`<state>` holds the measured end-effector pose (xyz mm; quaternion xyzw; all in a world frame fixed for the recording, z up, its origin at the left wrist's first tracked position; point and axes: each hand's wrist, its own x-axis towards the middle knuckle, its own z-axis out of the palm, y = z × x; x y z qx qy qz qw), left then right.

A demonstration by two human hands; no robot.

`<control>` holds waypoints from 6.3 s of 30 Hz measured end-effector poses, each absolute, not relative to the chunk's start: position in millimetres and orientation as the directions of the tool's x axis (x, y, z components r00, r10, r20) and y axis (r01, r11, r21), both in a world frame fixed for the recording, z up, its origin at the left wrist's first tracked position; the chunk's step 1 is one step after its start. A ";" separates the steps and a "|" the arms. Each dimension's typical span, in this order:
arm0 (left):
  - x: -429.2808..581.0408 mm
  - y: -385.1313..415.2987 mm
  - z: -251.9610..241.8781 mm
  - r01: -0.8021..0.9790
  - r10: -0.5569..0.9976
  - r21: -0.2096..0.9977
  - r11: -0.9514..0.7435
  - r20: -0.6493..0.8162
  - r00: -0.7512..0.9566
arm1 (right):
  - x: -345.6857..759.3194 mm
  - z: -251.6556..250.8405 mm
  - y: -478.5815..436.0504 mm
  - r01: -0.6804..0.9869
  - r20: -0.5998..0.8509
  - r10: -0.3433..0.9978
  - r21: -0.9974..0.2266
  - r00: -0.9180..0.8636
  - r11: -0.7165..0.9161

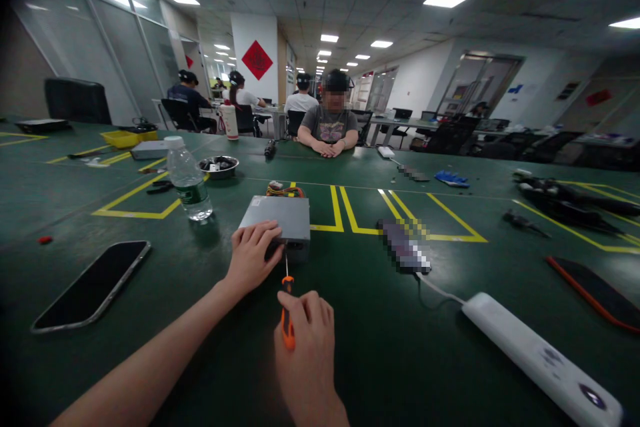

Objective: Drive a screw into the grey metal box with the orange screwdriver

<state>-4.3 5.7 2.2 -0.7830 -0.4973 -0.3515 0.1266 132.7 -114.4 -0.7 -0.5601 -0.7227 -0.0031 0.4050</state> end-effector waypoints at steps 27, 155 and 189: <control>-4.7 5.3 2.8 0.858 0.688 0.165 -0.486 0.678 0.259 | 152.8 4.1 -121.0 0.822 0.654 0.756 -0.413 -0.031 0.391; -10.6 2.9 -1.5 0.852 0.655 0.084 -0.517 0.679 0.331 | 155.8 0.2 -119.8 0.827 0.687 0.726 -0.391 -0.029 0.404; -9.9 3.9 -2.8 0.862 0.666 0.083 -0.500 0.673 0.322 | 144.3 4.5 -116.0 0.855 0.630 0.774 -0.367 -0.061 0.366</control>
